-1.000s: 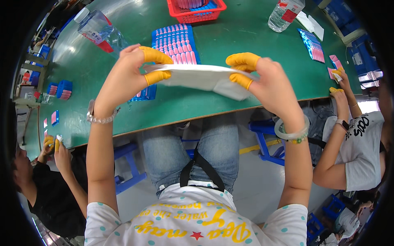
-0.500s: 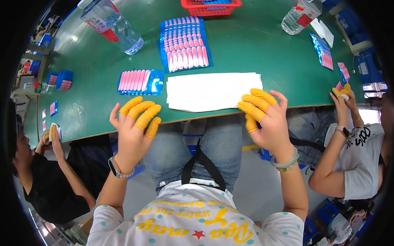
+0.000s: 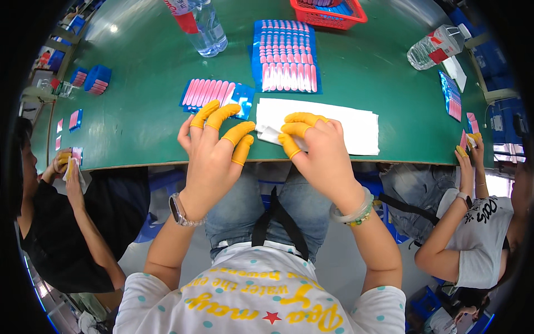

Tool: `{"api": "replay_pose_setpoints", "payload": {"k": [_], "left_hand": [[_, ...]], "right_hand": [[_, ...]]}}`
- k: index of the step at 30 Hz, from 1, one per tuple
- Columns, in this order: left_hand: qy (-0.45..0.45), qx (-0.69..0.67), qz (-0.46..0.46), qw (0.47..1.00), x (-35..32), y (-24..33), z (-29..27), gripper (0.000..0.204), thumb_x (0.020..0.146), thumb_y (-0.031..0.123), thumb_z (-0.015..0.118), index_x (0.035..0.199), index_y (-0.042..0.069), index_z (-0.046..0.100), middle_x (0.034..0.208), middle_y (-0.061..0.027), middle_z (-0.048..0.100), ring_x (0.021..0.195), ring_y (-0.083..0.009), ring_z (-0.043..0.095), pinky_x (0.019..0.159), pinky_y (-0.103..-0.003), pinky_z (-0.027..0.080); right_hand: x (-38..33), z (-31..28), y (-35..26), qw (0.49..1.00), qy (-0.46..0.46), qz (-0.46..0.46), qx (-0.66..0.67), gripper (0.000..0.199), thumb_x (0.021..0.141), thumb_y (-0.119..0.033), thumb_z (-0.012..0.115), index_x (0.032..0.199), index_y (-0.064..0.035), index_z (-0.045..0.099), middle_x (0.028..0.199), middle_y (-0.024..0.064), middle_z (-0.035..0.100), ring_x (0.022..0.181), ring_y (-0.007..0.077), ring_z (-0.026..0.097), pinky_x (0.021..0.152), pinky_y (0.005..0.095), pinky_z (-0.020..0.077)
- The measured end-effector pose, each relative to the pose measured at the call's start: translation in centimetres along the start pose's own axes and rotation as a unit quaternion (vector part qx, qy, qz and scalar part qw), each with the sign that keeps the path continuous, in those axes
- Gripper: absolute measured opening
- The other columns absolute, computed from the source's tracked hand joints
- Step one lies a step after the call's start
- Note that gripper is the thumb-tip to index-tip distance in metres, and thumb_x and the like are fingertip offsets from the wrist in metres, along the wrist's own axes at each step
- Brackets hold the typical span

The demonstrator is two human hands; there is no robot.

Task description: The person wipes small plastic components with a damp cloth and water, then organizes them on a green assembly table.

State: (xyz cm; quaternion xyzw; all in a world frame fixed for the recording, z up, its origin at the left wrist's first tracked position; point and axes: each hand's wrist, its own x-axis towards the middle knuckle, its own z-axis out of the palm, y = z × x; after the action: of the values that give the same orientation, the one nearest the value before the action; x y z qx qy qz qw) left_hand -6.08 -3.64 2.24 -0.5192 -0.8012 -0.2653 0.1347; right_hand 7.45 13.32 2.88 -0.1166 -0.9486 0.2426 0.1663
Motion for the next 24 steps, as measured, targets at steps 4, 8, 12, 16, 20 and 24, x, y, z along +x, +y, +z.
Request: {"api": "replay_pose_setpoints", "payload": {"k": [4, 8, 12, 16, 20, 24], "left_hand": [[-0.016, -0.02, 0.0, 1.0, 0.7, 0.0, -0.1, 0.024, 0.08, 0.021, 0.077, 0.102, 0.012, 0.074, 0.127, -0.0091, 0.059, 0.128, -0.0316, 0.047, 0.104, -0.051, 0.025], [-0.026, -0.046, -0.017, 0.998, 1.4, 0.8, 0.3, 0.026, 0.078, 0.023, 0.079, 0.101, 0.012, 0.074, 0.132, -0.0107, 0.056, 0.131, -0.0325, 0.043, 0.103, -0.051, 0.025], [-0.053, -0.049, -0.016, 0.997, 1.6, 0.8, 0.7, 0.026, 0.076, 0.024, 0.08, 0.099, 0.013, 0.073, 0.135, -0.0113, 0.054, 0.133, -0.0333, 0.041, 0.103, -0.052, 0.024], [-0.053, -0.043, -0.016, 0.998, 1.3, 0.8, 0.6, 0.024, 0.076, 0.023, 0.08, 0.097, 0.014, 0.072, 0.135, -0.0114, 0.054, 0.134, -0.0341, 0.04, 0.104, -0.052, 0.024], [-0.071, -0.035, -0.014, 0.997, 0.4, 0.8, -0.4, 0.022, 0.076, 0.021, 0.08, 0.095, 0.015, 0.071, 0.136, -0.0121, 0.053, 0.135, -0.0365, 0.038, 0.107, -0.055, 0.022], [-0.092, 0.02, -0.011, 0.995, -0.5, 1.6, -1.9, 0.021, 0.076, 0.021, 0.079, 0.094, 0.016, 0.071, 0.138, -0.0124, 0.052, 0.138, -0.0388, 0.036, 0.111, -0.059, 0.02]], "right_hand": [[0.2, 0.1, 0.2, 0.997, 0.017, 0.047, 0.066, 0.02, 0.086, -0.011, 0.068, 0.104, -0.0042, 0.07, 0.111, 0.0086, 0.07, 0.101, 0.0269, 0.062, 0.095, 0.0396, 0.04], [0.2, -0.1, 0.0, 0.996, 0.021, 0.044, 0.069, 0.019, 0.087, -0.01, 0.067, 0.104, -0.0036, 0.07, 0.111, 0.0091, 0.07, 0.101, 0.0277, 0.062, 0.097, 0.0406, 0.0398], [0.1, 0.1, 0.1, 0.997, 0.027, 0.03, 0.066, 0.018, 0.087, -0.01, 0.066, 0.103, -0.0038, 0.07, 0.109, 0.0089, 0.07, 0.101, 0.0278, 0.062, 0.099, 0.0407, 0.0393], [0.2, -0.4, -0.3, 0.999, 0.004, 0.001, 0.035, 0.026, 0.086, -0.019, 0.07, 0.109, -0.0057, 0.069, 0.114, 0.0083, 0.068, 0.107, 0.0275, 0.061, 0.102, 0.0424, 0.0377], [-0.7, -0.7, -0.9, 0.998, -0.02, -0.043, -0.032, 0.047, 0.083, -0.037, 0.074, 0.119, -0.008, 0.067, 0.126, 0.0099, 0.063, 0.115, 0.0275, 0.058, 0.106, 0.0444, 0.0355], [-3.2, -0.3, -2.2, 0.987, -0.089, -0.009, -0.13, 0.081, 0.08, -0.056, 0.07, 0.143, -0.009, 0.049, 0.145, 0.013, 0.049, 0.132, 0.0284, 0.047, 0.111, 0.0558, 0.0252]]}}
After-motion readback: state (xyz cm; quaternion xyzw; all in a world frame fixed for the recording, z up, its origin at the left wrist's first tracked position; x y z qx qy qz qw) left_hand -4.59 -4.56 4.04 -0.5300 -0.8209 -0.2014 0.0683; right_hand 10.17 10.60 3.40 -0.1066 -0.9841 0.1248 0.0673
